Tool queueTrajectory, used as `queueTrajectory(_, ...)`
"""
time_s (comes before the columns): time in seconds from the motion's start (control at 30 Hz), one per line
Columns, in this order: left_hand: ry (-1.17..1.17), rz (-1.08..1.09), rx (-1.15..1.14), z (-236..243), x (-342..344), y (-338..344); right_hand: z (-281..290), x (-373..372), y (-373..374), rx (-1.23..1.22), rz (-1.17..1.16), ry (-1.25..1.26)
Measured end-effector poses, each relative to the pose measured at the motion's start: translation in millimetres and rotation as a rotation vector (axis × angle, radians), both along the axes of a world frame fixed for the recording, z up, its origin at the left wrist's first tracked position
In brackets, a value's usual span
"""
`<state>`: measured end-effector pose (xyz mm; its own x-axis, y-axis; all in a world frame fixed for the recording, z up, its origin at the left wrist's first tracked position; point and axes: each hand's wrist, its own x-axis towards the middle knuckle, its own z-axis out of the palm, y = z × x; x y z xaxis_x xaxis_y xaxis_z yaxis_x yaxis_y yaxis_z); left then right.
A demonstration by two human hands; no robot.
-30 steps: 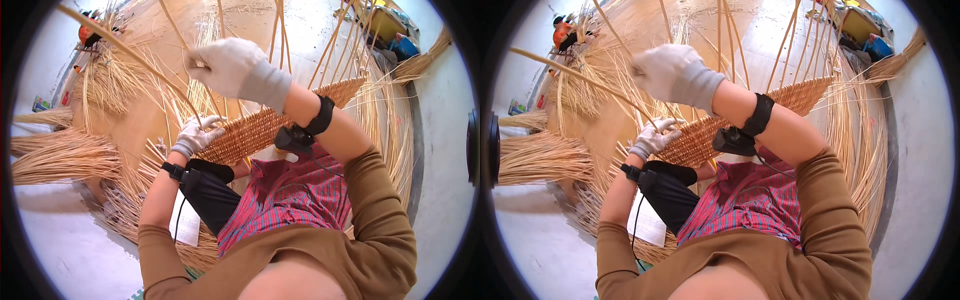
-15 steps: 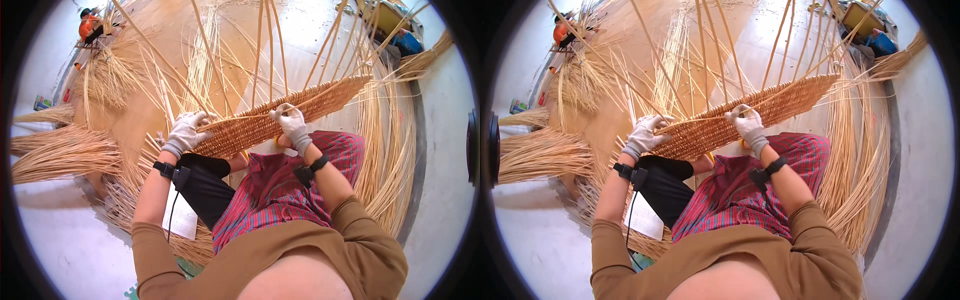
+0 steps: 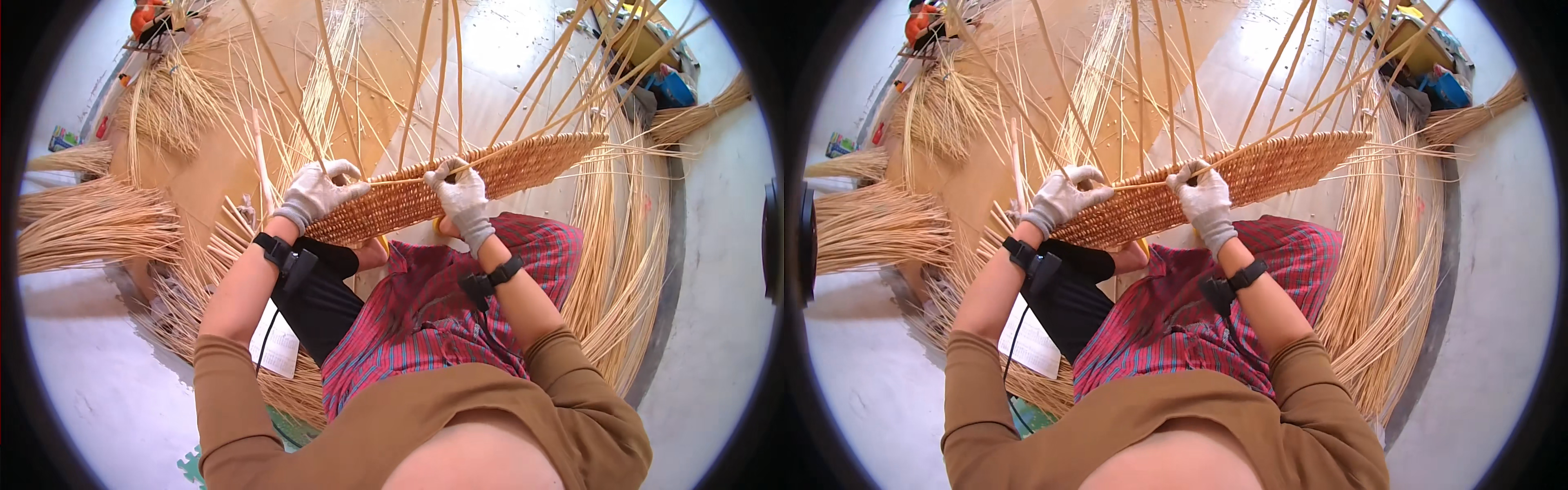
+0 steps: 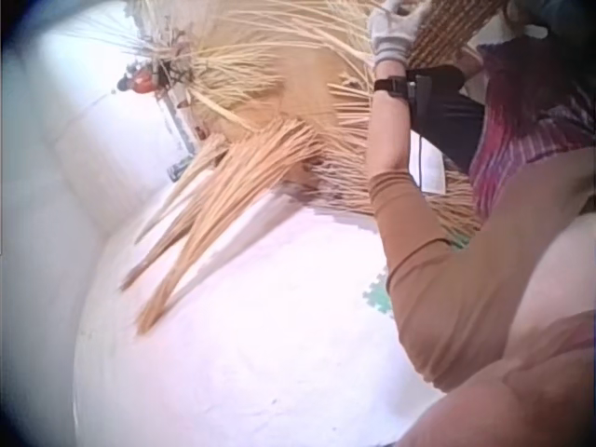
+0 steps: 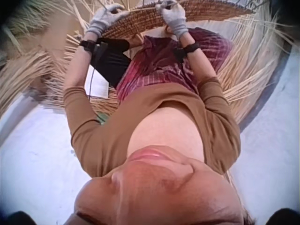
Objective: The person is weaving a large basket or mat using long, thin wooden or bamboo strips in a workshop setting.
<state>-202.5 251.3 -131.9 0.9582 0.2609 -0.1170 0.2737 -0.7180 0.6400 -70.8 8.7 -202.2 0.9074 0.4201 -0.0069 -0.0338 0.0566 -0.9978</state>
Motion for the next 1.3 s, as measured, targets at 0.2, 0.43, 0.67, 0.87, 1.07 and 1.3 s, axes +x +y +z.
queueTrajectory(0.2,0.106,0.06,0.162,0,3,0,45,-51,-12,-0.33,-0.115,-0.405)
queueTrajectory(0.43,-0.016,0.046,0.185,-8,-9,1,111,-49,20,-0.37,0.058,-0.51)
queueTrajectory(0.67,-0.293,-0.069,-0.118,-13,-18,5,106,30,130,-1.008,0.351,-1.136)
queueTrajectory(0.87,-0.119,-0.087,-0.096,-4,-24,7,154,9,149,-1.271,0.671,-1.193)
queueTrajectory(1.07,-0.294,-0.162,0.072,-1,-20,8,225,-7,86,-0.575,0.64,-0.901)
queueTrajectory(1.3,-0.222,-0.152,0.07,-2,-20,8,154,18,18,-0.404,0.055,-0.523)
